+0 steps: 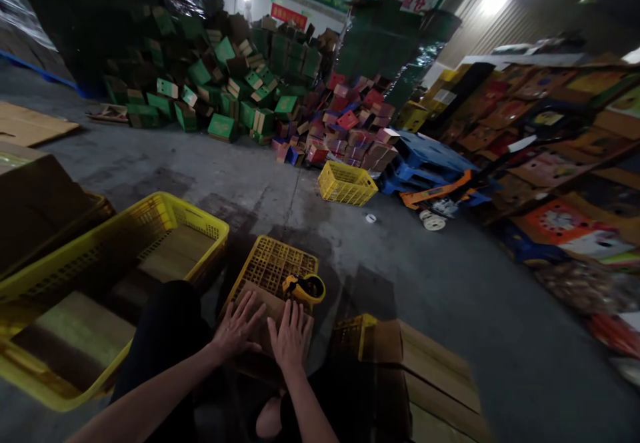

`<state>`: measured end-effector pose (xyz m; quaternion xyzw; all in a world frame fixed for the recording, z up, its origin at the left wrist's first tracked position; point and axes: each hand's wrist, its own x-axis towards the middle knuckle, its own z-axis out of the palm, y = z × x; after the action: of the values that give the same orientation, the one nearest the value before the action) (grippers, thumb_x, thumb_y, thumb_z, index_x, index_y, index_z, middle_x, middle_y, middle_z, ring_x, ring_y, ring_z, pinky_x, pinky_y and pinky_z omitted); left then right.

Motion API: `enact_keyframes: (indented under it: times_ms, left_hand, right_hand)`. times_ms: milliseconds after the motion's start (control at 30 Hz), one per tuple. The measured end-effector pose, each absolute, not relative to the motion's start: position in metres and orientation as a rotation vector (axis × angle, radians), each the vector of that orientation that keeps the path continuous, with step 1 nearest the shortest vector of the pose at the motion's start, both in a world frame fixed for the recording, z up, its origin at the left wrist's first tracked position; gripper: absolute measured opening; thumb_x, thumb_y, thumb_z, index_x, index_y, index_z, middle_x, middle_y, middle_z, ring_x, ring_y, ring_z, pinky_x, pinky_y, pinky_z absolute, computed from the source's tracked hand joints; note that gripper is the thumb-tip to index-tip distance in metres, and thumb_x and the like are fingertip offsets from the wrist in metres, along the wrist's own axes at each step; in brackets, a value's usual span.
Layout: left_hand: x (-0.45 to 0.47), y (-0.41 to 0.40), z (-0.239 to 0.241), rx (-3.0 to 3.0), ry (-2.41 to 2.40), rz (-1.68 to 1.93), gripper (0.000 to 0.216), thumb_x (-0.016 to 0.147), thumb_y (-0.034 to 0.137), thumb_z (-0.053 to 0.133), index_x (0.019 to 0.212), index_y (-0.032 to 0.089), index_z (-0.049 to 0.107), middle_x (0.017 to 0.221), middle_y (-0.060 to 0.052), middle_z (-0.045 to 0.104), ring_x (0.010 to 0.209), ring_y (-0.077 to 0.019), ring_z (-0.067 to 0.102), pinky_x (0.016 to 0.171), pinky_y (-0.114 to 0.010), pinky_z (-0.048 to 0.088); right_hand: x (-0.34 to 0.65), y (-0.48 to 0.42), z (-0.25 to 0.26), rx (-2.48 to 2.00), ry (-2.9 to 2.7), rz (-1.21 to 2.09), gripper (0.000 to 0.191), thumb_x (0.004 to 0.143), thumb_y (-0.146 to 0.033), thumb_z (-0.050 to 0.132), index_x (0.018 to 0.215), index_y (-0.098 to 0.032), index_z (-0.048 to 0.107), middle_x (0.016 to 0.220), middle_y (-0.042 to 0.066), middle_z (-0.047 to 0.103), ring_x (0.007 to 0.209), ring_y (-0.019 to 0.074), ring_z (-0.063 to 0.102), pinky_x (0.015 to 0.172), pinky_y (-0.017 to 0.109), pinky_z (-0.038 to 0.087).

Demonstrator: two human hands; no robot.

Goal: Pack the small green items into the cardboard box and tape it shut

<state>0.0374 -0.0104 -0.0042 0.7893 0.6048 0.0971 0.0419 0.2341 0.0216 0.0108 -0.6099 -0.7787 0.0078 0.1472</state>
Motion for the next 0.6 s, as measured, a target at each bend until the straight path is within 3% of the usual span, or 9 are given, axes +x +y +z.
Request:
enact_keyframes:
  times_ms: [133, 267, 433, 600]
  left_hand:
    - [0.039, -0.011, -0.008, 2.408, 1.868, 0.321, 0.117, 0.067, 0.062, 0.090, 0.164, 0.029, 0.034, 0.173, -0.021, 0.022, 0.160, -0.0452, 0.017, 0.121, -0.068, 0.025]
    - [0.033, -0.018, -0.019, 2.471, 1.785, 0.431, 0.105, 0.079, 0.061, 0.080, 0.165, 0.026, 0.032, 0.173, -0.016, 0.026, 0.160, -0.0418, 0.020, 0.126, -0.061, 0.020]
    - [0.020, -0.025, -0.033, 2.522, 1.706, 0.527, 0.096, 0.089, 0.061, 0.069, 0.167, 0.025, 0.025, 0.175, -0.014, 0.020, 0.160, -0.0385, 0.021, 0.127, -0.052, 0.024]
    - [0.024, -0.018, -0.038, 2.532, 1.722, 0.519, 0.092, 0.087, 0.059, 0.073, 0.163, 0.021, 0.038, 0.172, -0.018, 0.026, 0.159, -0.0401, 0.025, 0.125, -0.056, 0.029]
  right_hand:
    - [0.227, 0.020, 0.014, -1.828, -2.236, -0.062, 0.075, 0.105, -0.062, 0.034, 0.156, -0.008, 0.048, 0.155, 0.027, 0.052, 0.149, 0.0439, 0.042, 0.120, 0.069, 0.025]
    - [0.226, 0.021, 0.018, -1.864, -2.252, -0.078, 0.075, 0.105, -0.062, 0.034, 0.154, -0.008, 0.050, 0.154, 0.026, 0.054, 0.147, 0.0431, 0.044, 0.121, 0.067, 0.024]
    - [0.227, 0.021, 0.020, -1.857, -2.251, -0.071, 0.072, 0.105, -0.061, 0.033, 0.153, -0.011, 0.051, 0.152, 0.025, 0.056, 0.146, 0.0423, 0.044, 0.120, 0.066, 0.025]
    - [0.229, 0.022, 0.020, -1.841, -2.268, -0.049, 0.072, 0.106, -0.061, 0.034, 0.156, -0.012, 0.048, 0.155, 0.023, 0.054, 0.147, 0.0426, 0.043, 0.120, 0.067, 0.024]
